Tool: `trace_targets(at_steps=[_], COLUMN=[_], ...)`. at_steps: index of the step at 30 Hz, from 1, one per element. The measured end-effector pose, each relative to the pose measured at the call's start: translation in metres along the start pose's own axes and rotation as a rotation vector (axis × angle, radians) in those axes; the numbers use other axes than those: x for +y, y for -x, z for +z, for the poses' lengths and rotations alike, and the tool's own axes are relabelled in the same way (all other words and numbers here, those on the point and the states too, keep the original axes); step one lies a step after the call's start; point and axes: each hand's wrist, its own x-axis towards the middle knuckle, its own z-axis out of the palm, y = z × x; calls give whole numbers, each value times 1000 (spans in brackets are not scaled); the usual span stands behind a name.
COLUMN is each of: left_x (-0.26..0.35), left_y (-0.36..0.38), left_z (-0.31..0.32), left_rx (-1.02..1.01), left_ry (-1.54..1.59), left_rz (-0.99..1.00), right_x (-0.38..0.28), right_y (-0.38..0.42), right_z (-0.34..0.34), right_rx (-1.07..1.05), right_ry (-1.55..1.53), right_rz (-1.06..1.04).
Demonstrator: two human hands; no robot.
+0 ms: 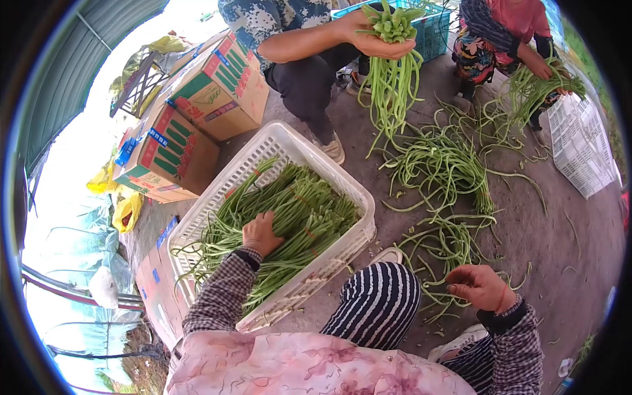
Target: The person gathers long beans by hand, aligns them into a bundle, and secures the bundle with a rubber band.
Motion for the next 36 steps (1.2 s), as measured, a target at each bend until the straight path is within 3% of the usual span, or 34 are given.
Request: trace_targets(at_steps=[4,6,8,10,12,14,15,17,18,20,24,26,30,36], left_x=[-12,-17,-21,-38,-68,-94,-95,-95,-94,-93,-119,-127,-79,-91], left_y=[23,22,14,-12,-47,-80,-89,-107,-111,-120,-144,-145,-107,-110], left_z=[12,28,19,-11,-12,1,7,21,22,17,46,68,31,40], left_rx=[58,311,265,-201,-194,9,8,110,98,-84,-181,-152,42,289], left_ry=[101,67,115,667,918,709,709,330,331,280,123,255,-73,395], left_rz=[-12,192,181,135,-52,-200,-192,-449,-444,-627,-482,-475,-375,-217], right_x=[-11,-1,3,2,2,-2,-5,-5,-1,2,-3,-2,1,-3], right_y=[-3,-6,-8,-8,-6,-5,-4,-3,-2,1,6,8,15,25], right_z=[4,5,5,5,6,5,5,3,4,4,2,2,1,0], right_rx=[-26,-35,-42,-71,-54,-33,-25,-8,3,16,24,12,17,21], right_ry=[50,24,0,25,-20,-66,-69,-72,-85,-105,24,25,48,90], right_rz=[-11,-11,0,34,43,47,47,57,40,31,8,16,14,-14])
